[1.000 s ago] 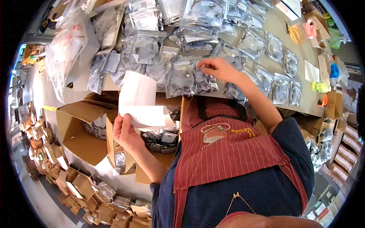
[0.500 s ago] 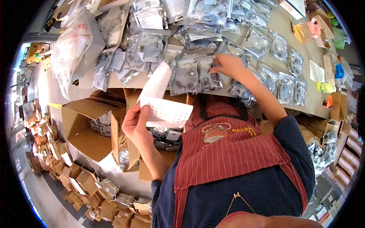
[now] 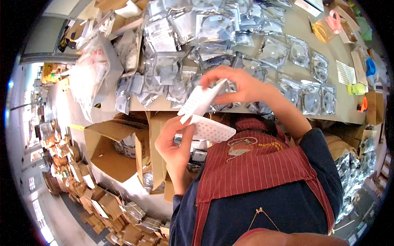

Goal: The person labels small silver packets by hand. They pick up individual packets from a large pile, peel stickers from a sheet, and press a sticker onto the front of each packet before placing them into cardboard boxes.

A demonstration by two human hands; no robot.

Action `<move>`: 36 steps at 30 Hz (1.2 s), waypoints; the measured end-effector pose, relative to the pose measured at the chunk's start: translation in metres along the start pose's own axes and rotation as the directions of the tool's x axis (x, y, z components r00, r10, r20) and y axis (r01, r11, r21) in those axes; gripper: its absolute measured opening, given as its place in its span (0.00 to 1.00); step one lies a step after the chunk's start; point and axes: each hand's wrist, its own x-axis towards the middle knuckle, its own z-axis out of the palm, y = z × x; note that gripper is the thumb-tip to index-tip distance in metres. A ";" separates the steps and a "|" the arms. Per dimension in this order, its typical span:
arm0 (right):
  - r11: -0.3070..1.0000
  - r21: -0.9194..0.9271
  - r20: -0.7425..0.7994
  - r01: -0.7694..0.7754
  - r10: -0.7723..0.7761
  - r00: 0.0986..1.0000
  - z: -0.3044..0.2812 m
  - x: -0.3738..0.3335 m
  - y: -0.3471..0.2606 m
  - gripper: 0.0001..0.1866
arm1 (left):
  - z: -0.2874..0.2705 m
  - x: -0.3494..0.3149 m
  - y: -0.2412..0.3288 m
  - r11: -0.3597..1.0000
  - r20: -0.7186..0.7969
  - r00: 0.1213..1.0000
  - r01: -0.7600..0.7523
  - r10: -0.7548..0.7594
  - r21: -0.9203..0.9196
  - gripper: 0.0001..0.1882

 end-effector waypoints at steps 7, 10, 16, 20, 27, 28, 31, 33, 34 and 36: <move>0.923 -0.292 -0.236 0.250 -0.323 0.916 -0.038 -0.038 -0.043 0.15 | 0.028 0.028 0.026 0.968 0.100 0.964 -0.250 0.247 0.015 0.12; 0.837 -0.480 -0.264 0.263 -0.424 0.866 -0.062 -0.060 -0.064 0.14 | 0.037 0.039 0.034 0.955 0.242 0.948 -0.143 0.208 -0.260 0.13; 0.631 -0.744 -0.199 0.219 -0.523 0.829 -0.073 -0.096 -0.084 0.17 | 0.055 0.053 0.044 0.851 0.652 0.750 0.267 0.111 -0.453 0.15; 0.694 -0.689 -0.192 0.210 -0.454 0.870 -0.072 -0.106 -0.086 0.20 | 0.081 0.054 0.054 0.917 0.640 0.769 0.254 0.002 -0.308 0.13; 0.975 -0.221 -0.608 0.041 -0.170 0.776 -0.081 -0.134 -0.101 0.23 | 0.119 0.040 0.060 0.924 0.266 0.961 0.038 0.070 -0.381 0.10; 0.978 -0.187 -0.565 0.090 -0.182 0.805 -0.076 -0.135 -0.102 0.22 | 0.123 0.039 0.061 0.924 0.231 0.969 0.005 0.090 -0.382 0.09; 0.951 -0.303 -0.499 -0.065 -0.100 0.861 -0.061 -0.131 -0.111 0.27 | 0.147 0.035 0.075 0.915 0.154 0.982 -0.039 0.110 -0.401 0.09; 0.937 -0.331 -0.525 -0.109 -0.087 0.847 -0.057 -0.136 -0.103 0.29 | 0.158 0.033 0.081 0.904 0.122 0.983 -0.074 0.138 -0.421 0.09; 0.936 -0.333 -0.534 -0.112 -0.089 0.841 -0.055 -0.138 -0.098 0.29 | 0.161 0.032 0.077 0.900 0.113 0.982 -0.091 0.153 -0.425 0.10; 0.967 -0.221 -0.533 -0.126 -0.011 0.846 -0.061 -0.142 -0.096 0.30 | 0.164 0.032 0.077 0.903 0.152 0.979 -0.058 0.135 -0.427 0.11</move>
